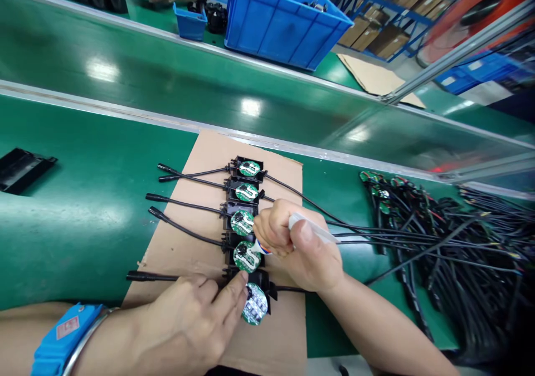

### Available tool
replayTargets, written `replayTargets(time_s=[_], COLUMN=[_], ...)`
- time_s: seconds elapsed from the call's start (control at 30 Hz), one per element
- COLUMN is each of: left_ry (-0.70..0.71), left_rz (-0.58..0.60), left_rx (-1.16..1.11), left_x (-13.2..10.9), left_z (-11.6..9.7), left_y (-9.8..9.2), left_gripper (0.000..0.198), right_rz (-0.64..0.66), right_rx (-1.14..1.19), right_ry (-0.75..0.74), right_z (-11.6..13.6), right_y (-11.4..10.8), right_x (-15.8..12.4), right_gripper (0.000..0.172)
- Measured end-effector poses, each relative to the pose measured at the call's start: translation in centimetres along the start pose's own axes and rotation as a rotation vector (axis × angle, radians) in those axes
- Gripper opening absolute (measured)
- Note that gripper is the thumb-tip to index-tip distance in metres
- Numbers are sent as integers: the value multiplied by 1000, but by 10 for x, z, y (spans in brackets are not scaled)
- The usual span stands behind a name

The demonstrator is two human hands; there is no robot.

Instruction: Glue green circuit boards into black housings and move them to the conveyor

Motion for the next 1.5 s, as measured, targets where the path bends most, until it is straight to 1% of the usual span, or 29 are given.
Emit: replayTargets(time_s=[0.07,0.17,0.27,0.37,0.47,0.57,0.7,0.87,1.17,1.37,1.5], left_ry=[42,174,237,215,177,168,175,195,163,149,155], left_rz=[-51,-115,-106,-107,-128,-147,-165,-155,-150,-148,-136], left_rx=[23,22,-10,-10,-14,-2,24,34,-9,-34,-35], left_x=[-3,-8,-12,-16,-18,-19,-18,-19,-20,-22,-22], left_z=[-4,-19,-29,-33,-34,-35,-36,-36,-35,-34,-34], left_y=[-6,-17,-19,-14,-9,-6,-6,-6,-4,-3,-3], left_gripper=[47,41,38,41,40,39,37,39,38,39,39], right_rz=[-1,-29,-30,-15,-29,-29,-25,-41,-68,-94,-75], right_rx=[10,73,140,188,211,201,160,110,56,42,49], right_ry=[14,60,154,180,137,115,120,152,180,155,138], right_z=[9,21,17,4,-10,-16,-11,-4,2,3,1], right_y=[-2,-2,5,16,23,26,24,18,13,4,5], right_x=[-6,-20,-36,-47,-50,-51,-52,-60,-71,-67,-62], right_gripper=[43,44,45,46,44,44,44,45,47,48,46])
Point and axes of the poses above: each hand's wrist, its own x-axis towards the middle knuckle, its own y-axis out of the palm, z = x × y, the point moved 6 cm from there along x, towards the middle knuckle, and after that the axes turned 7 degrees about -z, right-handed, at the moved point
